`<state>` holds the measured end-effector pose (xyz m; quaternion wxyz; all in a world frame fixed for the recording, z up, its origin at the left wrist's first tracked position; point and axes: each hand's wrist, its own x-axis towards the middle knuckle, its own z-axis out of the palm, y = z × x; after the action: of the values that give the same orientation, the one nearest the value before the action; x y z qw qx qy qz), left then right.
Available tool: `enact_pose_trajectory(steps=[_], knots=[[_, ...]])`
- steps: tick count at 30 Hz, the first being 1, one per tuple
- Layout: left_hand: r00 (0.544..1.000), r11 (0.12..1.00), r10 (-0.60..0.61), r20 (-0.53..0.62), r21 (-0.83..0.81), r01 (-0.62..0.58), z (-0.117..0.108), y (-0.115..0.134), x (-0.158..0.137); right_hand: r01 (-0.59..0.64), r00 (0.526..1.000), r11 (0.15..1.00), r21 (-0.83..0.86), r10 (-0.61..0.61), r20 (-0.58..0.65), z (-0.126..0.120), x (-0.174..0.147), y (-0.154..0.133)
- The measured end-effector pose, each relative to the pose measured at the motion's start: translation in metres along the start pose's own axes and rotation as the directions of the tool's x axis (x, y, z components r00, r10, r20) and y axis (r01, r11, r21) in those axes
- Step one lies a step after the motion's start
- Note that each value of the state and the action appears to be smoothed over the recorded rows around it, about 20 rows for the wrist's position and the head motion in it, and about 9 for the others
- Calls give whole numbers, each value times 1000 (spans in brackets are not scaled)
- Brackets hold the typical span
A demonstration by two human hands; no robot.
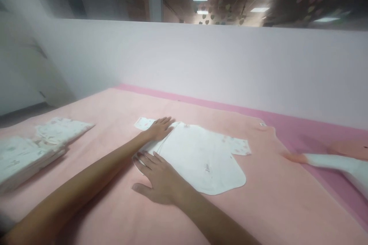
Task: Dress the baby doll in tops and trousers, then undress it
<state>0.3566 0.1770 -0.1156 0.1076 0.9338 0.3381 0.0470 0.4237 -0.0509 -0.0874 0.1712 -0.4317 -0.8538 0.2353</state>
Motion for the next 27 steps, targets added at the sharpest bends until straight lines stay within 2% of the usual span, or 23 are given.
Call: enact_pose_trajectory(steps=[4,8,12,16,18,20,22,25,26,27], knots=[[993,992,-119,-4,27,119,1,12,32,4,999,1000,0,-4,-36,2,0,3],[982,982,-185,-49,20,186,6,18,60,3,995,1000,10,-2,-103,5,0,3],[977,986,-160,-140,27,165,14,15,69,1,991,1000,16,1,-130,7,-1,3],[958,988,-134,-255,36,148,17,18,64,44,986,999,-5,-44,-164,4,0,2],[925,990,-86,-370,75,122,12,27,58,67,980,996,-51,-75,-186,1,2,0],[886,991,25,-462,131,40,1,41,48,78,974,986,-145,-106,-199,0,3,-5],[854,990,117,-506,128,-60,-12,63,29,91,968,958,-271,-149,-203,5,-3,-17],[822,974,169,-544,-37,-224,-27,108,-20,129,952,926,-355,-216,-219,29,-30,-52],[812,948,203,-547,-97,-302,-27,127,-43,145,946,933,-329,-229,-231,41,-44,-69],[803,912,252,-540,-146,-384,-26,146,-68,116,947,954,-277,-190,-258,54,-59,-87]])
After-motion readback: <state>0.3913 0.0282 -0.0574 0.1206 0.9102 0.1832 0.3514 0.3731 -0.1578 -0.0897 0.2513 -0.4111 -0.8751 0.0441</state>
